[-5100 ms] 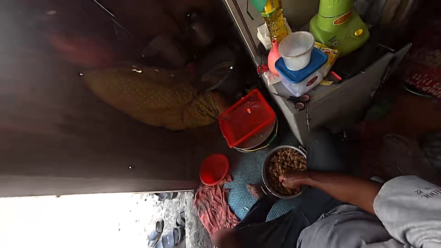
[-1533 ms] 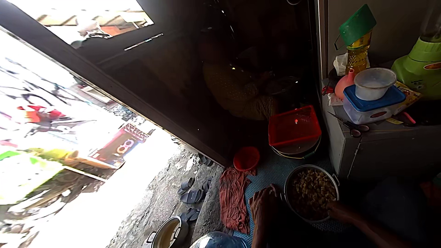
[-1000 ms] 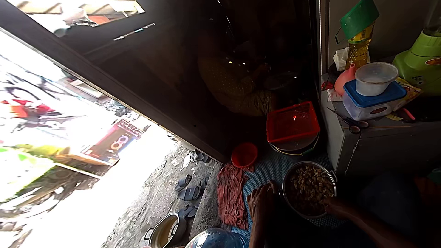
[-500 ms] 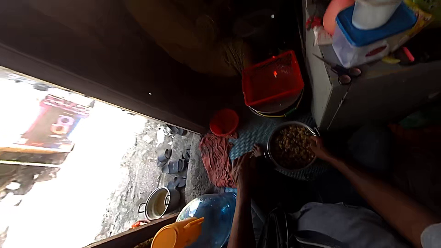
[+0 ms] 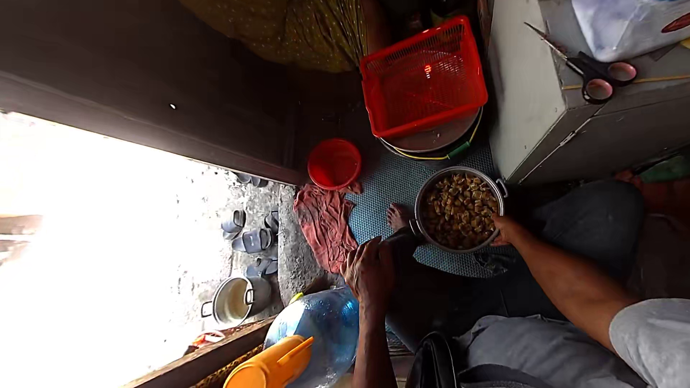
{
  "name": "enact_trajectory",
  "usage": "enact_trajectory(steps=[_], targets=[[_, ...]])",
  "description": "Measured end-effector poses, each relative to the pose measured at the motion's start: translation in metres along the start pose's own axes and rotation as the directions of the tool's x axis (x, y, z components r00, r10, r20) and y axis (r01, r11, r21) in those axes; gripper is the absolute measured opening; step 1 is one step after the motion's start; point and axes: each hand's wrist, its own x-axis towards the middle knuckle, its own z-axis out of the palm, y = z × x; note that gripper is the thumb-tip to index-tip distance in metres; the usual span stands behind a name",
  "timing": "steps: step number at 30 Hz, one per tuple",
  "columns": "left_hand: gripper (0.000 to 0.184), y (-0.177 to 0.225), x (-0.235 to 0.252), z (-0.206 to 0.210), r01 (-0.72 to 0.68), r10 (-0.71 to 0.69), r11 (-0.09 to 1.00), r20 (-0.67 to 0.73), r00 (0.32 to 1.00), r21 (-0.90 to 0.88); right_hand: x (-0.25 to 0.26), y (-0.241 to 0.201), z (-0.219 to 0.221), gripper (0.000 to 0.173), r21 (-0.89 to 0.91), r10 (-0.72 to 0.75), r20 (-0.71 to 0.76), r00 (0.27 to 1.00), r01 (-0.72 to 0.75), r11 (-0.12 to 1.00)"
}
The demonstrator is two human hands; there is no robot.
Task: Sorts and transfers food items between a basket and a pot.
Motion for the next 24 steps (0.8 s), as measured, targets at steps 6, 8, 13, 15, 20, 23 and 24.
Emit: enact_trajectory(steps=[6, 8, 13, 15, 20, 23, 24], targets=[[0.041, -0.012, -0.009, 0.001, 0.031, -0.032, 0.999, -0.025, 0.999, -0.005, 0.003, 0.009, 0.009, 0.047, 0.032, -0.033, -0.007, 0.999, 0.033, 0.999], [0.041, -0.013, -0.01, 0.0, 0.033, -0.033, 0.999, -0.026, 0.999, -0.003, 0.002, 0.012, 0.01, 0.046, 0.028, -0.052, -0.013, 0.999, 0.053, 0.998], [0.043, -0.011, -0.009, -0.002, 0.017, -0.018, 1.0, -0.027, 0.999, -0.015, 0.013, 0.019, 0.012, 0.045, 0.039, -0.088, -0.032, 0.996, 0.09, 0.995], [0.043, -0.009, -0.008, -0.003, 0.012, -0.013, 1.0, -0.028, 1.0, -0.013, 0.017, 0.02, 0.014, 0.044, 0.043, -0.102, -0.037, 0.994, 0.103, 0.994], [0.044, -0.006, -0.007, -0.004, 0.002, -0.002, 1.0, 0.018, 1.0, 0.004, 0.016, 0.02, 0.014, 0.043, 0.044, -0.114, -0.044, 0.992, 0.116, 0.992], [0.046, -0.003, -0.006, -0.005, -0.024, 0.021, 0.999, 0.063, 0.998, 0.044, 0.014, 0.015, 0.012, 0.046, 0.055, -0.115, -0.014, 0.993, 0.115, 0.992], [0.047, -0.002, -0.006, -0.005, -0.034, 0.028, 0.998, 0.085, 0.996, 0.062, 0.011, 0.014, 0.011, 0.05, 0.043, -0.118, -0.008, 0.993, 0.118, 0.992]])
